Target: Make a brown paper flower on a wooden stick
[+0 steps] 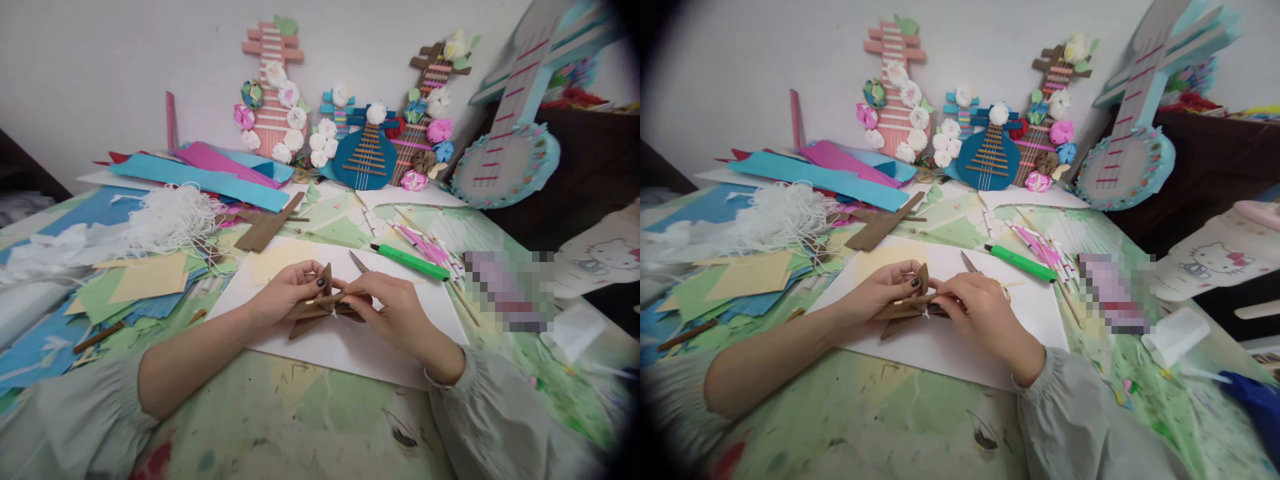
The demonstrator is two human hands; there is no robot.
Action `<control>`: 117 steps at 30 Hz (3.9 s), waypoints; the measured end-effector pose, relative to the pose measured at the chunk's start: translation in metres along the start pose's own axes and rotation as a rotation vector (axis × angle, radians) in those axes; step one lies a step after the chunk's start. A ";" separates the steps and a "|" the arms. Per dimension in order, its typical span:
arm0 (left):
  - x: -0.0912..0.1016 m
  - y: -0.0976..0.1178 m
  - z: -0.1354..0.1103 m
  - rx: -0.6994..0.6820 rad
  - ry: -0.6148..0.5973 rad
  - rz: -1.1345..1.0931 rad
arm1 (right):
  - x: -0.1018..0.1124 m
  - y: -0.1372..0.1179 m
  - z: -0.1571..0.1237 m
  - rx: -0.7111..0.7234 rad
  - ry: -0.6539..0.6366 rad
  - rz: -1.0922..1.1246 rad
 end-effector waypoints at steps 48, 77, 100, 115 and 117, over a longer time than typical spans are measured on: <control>-0.004 0.002 -0.004 0.004 -0.056 -0.359 | 0.007 0.015 -0.007 -0.262 0.129 0.314; -0.012 0.008 -0.007 -0.190 -0.040 -0.164 | -0.006 0.021 -0.010 -0.399 0.178 0.484; -0.016 -0.005 -0.005 -0.164 0.041 -0.371 | 0.000 -0.013 -0.015 -0.248 0.290 -0.136; -0.010 -0.004 -0.006 -0.188 0.144 -0.230 | -0.004 -0.017 -0.010 -0.236 0.191 -0.120; -0.009 -0.003 -0.007 -0.184 0.154 -0.208 | -0.004 -0.012 -0.010 -0.274 0.170 -0.060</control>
Point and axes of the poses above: each hand's wrist, its own z-axis towards the middle knuckle, its own x-axis out of the back of the hand, y = z × x, the point moved 8 cm from there along z, towards the middle knuckle, and after that the axes turned 10 degrees about -y, right-handed, at the moved point
